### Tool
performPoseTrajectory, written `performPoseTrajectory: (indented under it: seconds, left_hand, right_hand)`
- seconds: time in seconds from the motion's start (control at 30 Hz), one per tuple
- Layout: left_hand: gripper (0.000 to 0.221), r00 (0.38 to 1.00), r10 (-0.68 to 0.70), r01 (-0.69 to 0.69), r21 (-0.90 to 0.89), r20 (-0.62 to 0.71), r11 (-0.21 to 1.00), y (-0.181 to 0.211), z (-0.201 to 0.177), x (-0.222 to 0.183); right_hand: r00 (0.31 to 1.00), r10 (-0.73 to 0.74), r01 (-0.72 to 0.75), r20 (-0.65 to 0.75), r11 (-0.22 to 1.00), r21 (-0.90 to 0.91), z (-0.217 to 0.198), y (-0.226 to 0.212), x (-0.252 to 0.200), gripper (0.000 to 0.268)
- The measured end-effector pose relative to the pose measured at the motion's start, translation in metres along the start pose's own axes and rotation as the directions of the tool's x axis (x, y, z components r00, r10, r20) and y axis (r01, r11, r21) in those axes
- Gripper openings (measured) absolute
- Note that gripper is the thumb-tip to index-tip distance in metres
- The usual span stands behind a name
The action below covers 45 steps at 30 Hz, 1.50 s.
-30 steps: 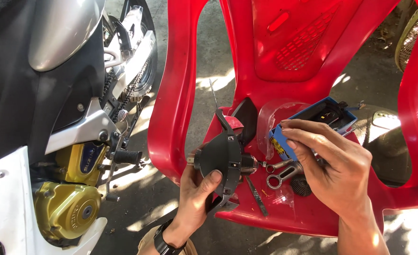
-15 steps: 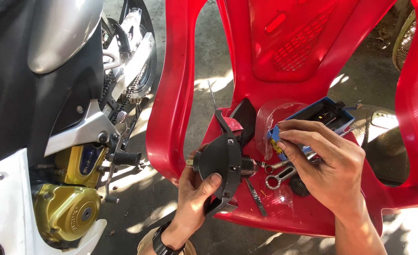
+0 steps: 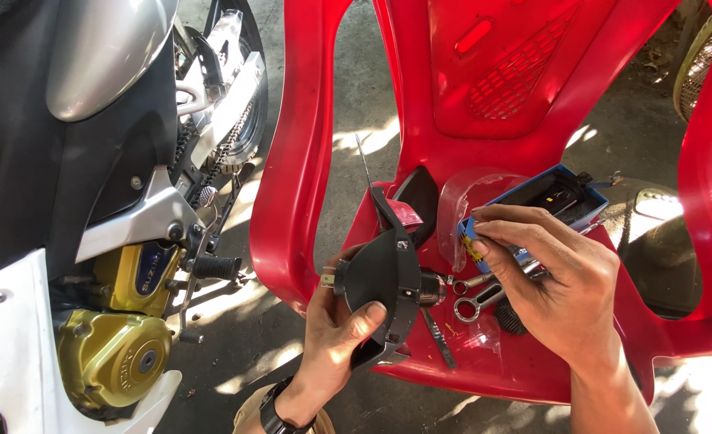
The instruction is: The person works on a motorcycle headlight assembly resting on a red plastic chair. They pry open the black rear cover of the headlight housing, pull the old bulb out of the reflector, turn the housing over in their hands, and handle the bulb and wiring at the back of the assembly.
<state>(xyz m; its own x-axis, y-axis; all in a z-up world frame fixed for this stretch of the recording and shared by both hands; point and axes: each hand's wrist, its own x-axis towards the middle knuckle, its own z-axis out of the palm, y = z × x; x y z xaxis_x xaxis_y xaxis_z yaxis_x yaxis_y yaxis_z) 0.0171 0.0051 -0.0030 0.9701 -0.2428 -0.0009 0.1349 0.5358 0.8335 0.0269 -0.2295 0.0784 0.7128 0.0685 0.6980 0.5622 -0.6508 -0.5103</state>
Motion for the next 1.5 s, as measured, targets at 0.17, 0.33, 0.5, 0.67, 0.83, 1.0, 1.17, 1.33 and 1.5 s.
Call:
performPoseTrajectory:
  seconds: [0.17,0.33,0.5,0.67,0.83,1.0,1.17,1.33,1.5]
  left_hand:
    - [0.088,1.0,0.012,-0.012,0.019,0.022,1.0,0.003,0.002,0.0]
    - [0.093,0.998,0.021,-0.023,0.033,0.055,0.999,0.005,0.003,0.0]
    - [0.093,0.994,0.031,-0.032,0.006,0.11,0.999,0.014,0.012,-0.006]
    - [0.093,0.982,0.109,-0.131,0.135,0.156,0.982,0.012,0.014,-0.01]
    - [0.092,0.954,0.203,-0.271,0.342,0.221,0.9,0.011,0.01,-0.014]
    - [0.096,0.846,0.415,-0.533,0.517,0.335,0.67,0.009,0.009,-0.015]
    - [0.095,0.817,0.483,-0.553,0.664,0.314,0.504,0.011,0.011,-0.016]
    - [0.096,0.739,0.59,-0.577,0.757,0.325,0.306,0.02,0.009,-0.011]
    - [0.094,0.748,0.63,-0.472,0.834,0.206,0.288,0.024,0.002,-0.008]
  right_hand:
    - [1.0,0.007,-0.007,0.017,1.0,-0.004,0.002,-0.003,0.002,0.014]
    - [1.0,0.009,-0.009,0.029,1.0,-0.018,0.001,-0.006,0.003,0.014]
    - [0.999,0.023,-0.022,0.033,1.0,-0.006,0.003,-0.007,0.002,0.014]
    - [0.999,0.017,-0.017,0.033,1.0,-0.017,0.005,-0.008,0.003,0.014]
    - [0.999,0.019,-0.018,0.046,1.0,-0.023,0.007,-0.009,0.002,0.013]
    - [0.999,0.014,-0.012,0.047,0.999,-0.037,0.01,-0.007,0.0,0.013]
    - [0.908,0.367,-0.402,0.201,0.898,0.179,0.02,0.015,-0.015,0.033]
    - [0.757,0.323,-0.642,0.568,0.528,0.556,0.043,0.019,-0.025,0.076]
    - [0.71,0.364,-0.703,0.603,0.429,0.568,0.074,0.008,-0.036,0.084]
